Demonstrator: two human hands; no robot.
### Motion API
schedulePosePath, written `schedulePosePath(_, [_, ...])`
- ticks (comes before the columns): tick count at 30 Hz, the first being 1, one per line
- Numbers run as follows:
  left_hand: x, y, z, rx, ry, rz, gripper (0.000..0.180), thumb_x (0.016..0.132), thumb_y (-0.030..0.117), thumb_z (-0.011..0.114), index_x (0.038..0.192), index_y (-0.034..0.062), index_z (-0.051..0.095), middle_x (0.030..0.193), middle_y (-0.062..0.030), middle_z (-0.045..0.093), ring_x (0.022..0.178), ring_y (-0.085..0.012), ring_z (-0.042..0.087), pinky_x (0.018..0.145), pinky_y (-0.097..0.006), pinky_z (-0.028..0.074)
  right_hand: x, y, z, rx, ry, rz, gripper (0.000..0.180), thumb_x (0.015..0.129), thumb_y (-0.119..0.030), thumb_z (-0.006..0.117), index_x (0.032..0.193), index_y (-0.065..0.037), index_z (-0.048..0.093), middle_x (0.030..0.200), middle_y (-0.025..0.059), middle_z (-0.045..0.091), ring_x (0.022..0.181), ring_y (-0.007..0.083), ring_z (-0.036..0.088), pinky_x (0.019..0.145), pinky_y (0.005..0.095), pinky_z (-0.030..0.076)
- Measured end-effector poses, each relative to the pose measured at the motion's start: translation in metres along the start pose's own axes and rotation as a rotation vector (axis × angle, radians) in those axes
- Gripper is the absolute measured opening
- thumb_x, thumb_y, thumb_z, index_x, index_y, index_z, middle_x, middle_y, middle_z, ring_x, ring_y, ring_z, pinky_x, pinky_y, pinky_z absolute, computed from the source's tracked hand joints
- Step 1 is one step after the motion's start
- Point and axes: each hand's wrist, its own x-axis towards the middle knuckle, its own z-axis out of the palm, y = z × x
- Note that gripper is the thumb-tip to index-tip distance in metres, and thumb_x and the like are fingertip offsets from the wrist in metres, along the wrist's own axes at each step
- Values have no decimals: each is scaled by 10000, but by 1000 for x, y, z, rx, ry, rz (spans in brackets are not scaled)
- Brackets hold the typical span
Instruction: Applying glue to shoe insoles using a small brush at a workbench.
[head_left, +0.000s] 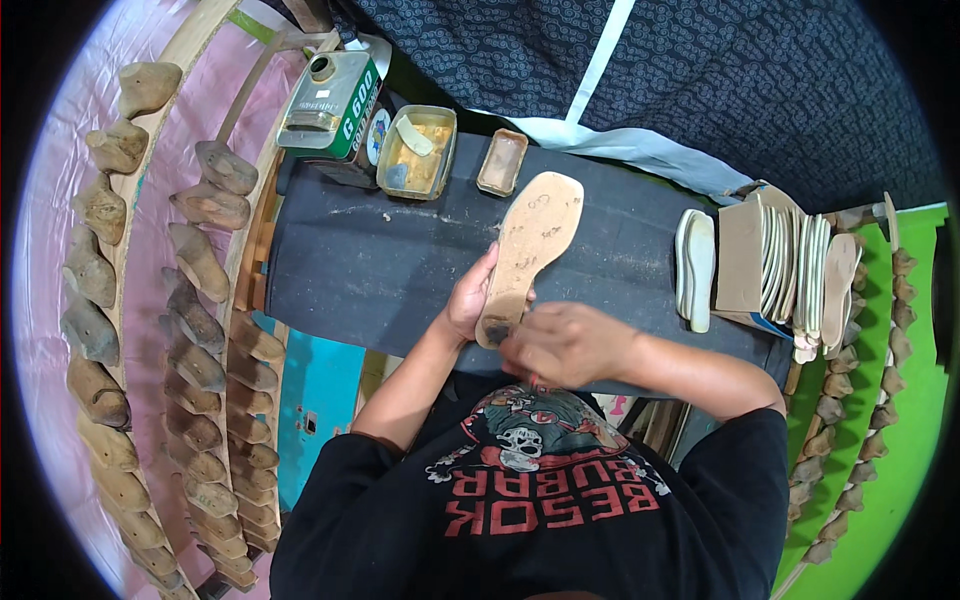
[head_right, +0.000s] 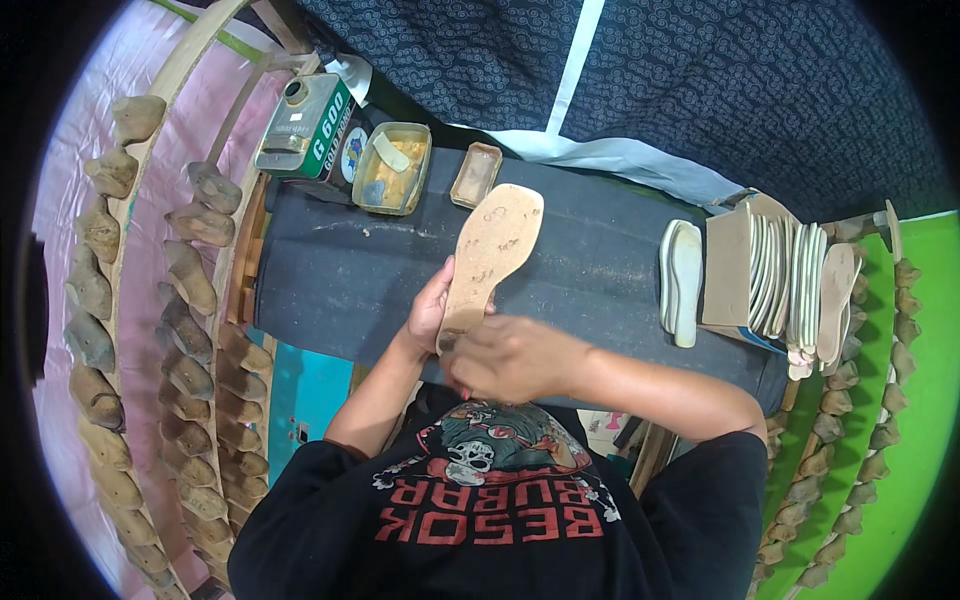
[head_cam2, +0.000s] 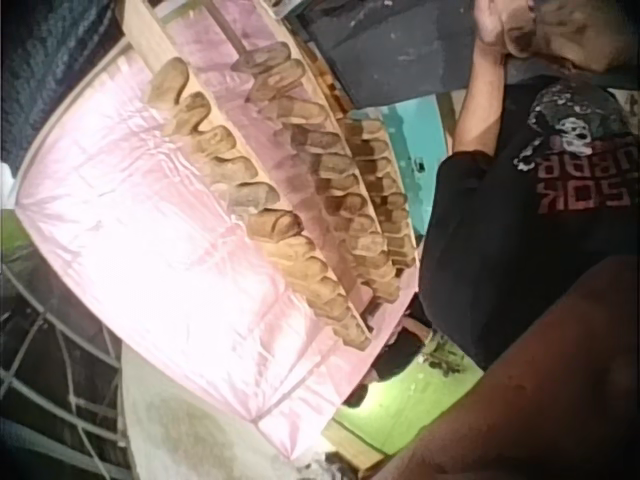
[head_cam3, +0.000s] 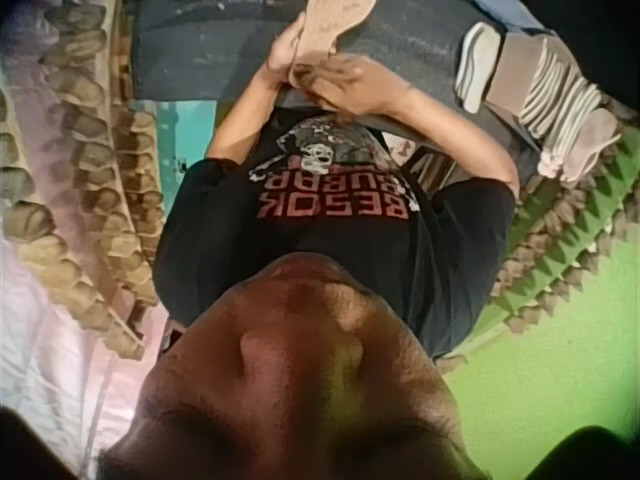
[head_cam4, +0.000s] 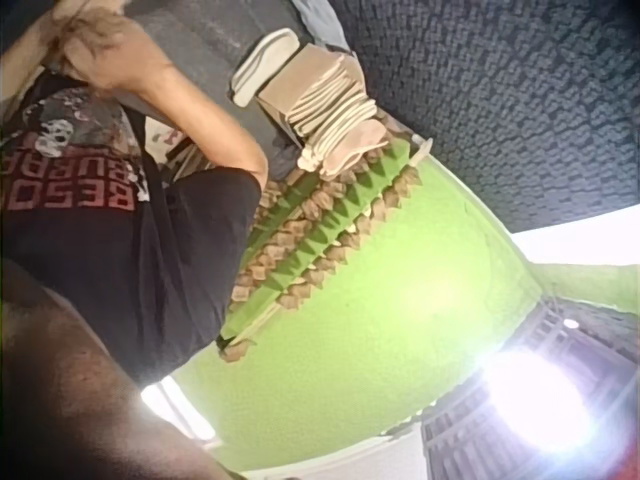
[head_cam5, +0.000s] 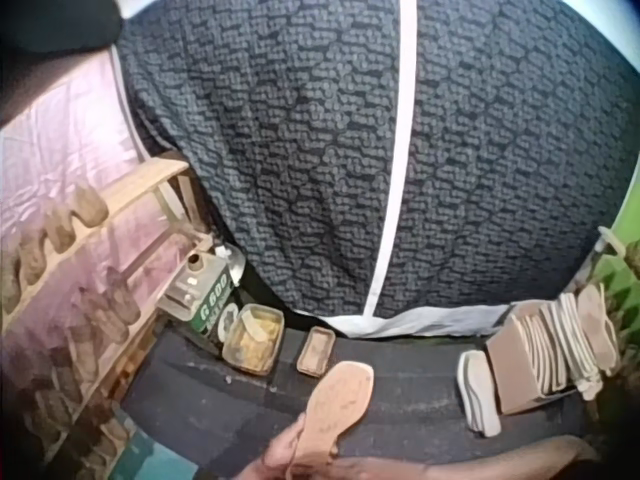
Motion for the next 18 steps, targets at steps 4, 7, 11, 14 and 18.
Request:
schedulePosePath(4, [-1,-2,24,136,134,46,560,1061,527,355,1313,77,574,977,-102,699,855,-200,701,733,-349,599,16,34,-42,30,111,408,218,934,-218,658,1018,-48,549,775,143,667,683,347,694,585,423,553])
schedulePosePath(7, [6,-3,15,90,150,26,565,1051,542,374,1296,78,584,977,-98,698,848,-200,703,740,-347,593,23,61,-62,-180,267,366,205,918,-185,663,1022,-49,550,730,114,645,643,329,674,576,419,540])
schedulePosePath(11, [9,1,12,94,190,82,571,1052,541,366,1301,73,577,983,-102,696,850,-192,700,736,-350,593,8,41,-36,-173,99,169,311,752,-158,724,1001,-50,573,800,70,642,721,258,673,619,398,540])
schedulePosePath(14, [14,3,7,92,239,100,577,1061,531,343,1328,69,563,1019,-108,690,842,-189,693,737,-357,591,1,2,1,-141,20,-31,116,832,-166,632,885,-68,603,785,52,618,722,213,664,622,377,547])
schedulePosePath(18, [11,-1,12,69,204,71,585,1058,541,341,1341,77,558,1037,-108,686,838,-189,690,727,-348,586,3,17,-15,13,22,122,177,809,-179,704,910,-79,597,713,72,601,666,270,664,591,402,541])
